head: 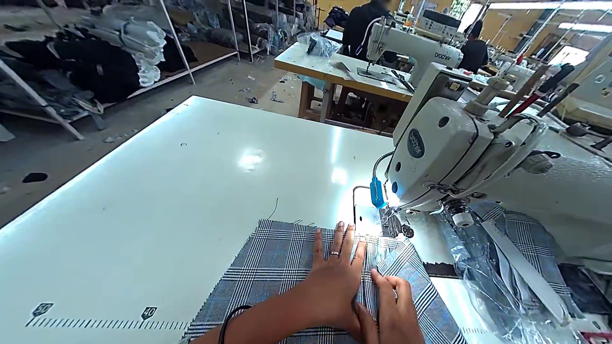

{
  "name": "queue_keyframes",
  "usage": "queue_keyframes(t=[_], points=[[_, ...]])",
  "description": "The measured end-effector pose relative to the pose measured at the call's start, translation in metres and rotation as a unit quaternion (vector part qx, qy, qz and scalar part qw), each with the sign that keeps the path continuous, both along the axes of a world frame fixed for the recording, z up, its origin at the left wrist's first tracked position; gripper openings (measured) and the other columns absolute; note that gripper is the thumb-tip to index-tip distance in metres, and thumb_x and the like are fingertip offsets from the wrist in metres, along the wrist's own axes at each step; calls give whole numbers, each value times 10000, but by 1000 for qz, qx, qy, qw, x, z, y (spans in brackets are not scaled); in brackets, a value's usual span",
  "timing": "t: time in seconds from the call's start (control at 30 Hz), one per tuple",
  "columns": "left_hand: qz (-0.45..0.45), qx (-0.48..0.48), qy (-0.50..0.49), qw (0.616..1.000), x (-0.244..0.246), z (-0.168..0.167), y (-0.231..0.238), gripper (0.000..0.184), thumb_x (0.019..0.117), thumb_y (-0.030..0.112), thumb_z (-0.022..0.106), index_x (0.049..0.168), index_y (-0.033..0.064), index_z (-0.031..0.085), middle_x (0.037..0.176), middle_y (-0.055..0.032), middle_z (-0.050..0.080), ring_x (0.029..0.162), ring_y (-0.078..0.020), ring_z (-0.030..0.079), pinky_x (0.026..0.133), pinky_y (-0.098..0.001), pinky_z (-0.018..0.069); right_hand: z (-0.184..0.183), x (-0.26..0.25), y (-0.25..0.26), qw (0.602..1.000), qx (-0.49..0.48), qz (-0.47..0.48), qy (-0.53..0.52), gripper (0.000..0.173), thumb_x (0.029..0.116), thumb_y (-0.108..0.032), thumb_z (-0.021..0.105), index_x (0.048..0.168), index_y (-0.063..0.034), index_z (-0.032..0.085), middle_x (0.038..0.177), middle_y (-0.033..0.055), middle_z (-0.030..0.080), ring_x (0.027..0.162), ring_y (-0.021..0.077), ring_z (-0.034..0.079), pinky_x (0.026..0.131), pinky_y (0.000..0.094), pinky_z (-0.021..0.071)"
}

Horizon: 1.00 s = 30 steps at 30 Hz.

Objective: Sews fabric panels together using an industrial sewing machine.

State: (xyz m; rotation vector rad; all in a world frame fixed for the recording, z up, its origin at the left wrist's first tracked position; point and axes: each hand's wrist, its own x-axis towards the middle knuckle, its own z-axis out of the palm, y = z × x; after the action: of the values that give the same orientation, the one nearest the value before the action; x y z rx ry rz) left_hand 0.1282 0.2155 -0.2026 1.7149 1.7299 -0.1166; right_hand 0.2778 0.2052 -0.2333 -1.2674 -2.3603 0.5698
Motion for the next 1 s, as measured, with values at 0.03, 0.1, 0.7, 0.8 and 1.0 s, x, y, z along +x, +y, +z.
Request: queue_keyframes(t=[0.03,0.1,0.7,0.8,1.0], points=[[1,0,0,1000,0,0,0,1242,812,488,830,1633,11,30,1687,-258,-125,1546,-454,-176,1115,-779,-110,1,-2,-1,1000,1,-23,2,514,895,-114,720,1329,128,586,1199,320,598,1013,448,647,856,478,566],[3,6,-2,1000,0,0,0,1261,798,537,823,1637,23,33,1699,-227,-107,1545,-444,-190,1115,-777,-116,3,-5,-1,998,0,-53,19,497,884,-12,663,1352,122,562,1168,309,613,969,424,667,807,465,577],[-11,59,0,998,-3,-9,-5,1347,735,665,796,1623,-29,58,1703,-240,9,1576,-405,-83,1106,-786,-113,-34,2,57,983,143,111,-37,492,924,-40,489,1399,22,603,1446,157,601,1321,402,581,1095,582,434],[-16,77,-3,997,-3,-12,-7,1364,722,690,787,1622,-31,57,1699,-249,30,1583,-391,-40,1117,-777,-107,-35,3,56,984,140,105,-32,484,930,-34,486,1395,29,603,1445,164,600,1326,409,575,1102,582,426],[-58,227,-4,972,4,-36,-13,1327,665,740,762,1564,-102,267,1638,-297,257,1536,-439,239,1079,-845,34,-32,12,49,990,117,69,-30,472,921,16,506,1382,74,593,1452,200,582,1319,429,575,1105,604,412]])
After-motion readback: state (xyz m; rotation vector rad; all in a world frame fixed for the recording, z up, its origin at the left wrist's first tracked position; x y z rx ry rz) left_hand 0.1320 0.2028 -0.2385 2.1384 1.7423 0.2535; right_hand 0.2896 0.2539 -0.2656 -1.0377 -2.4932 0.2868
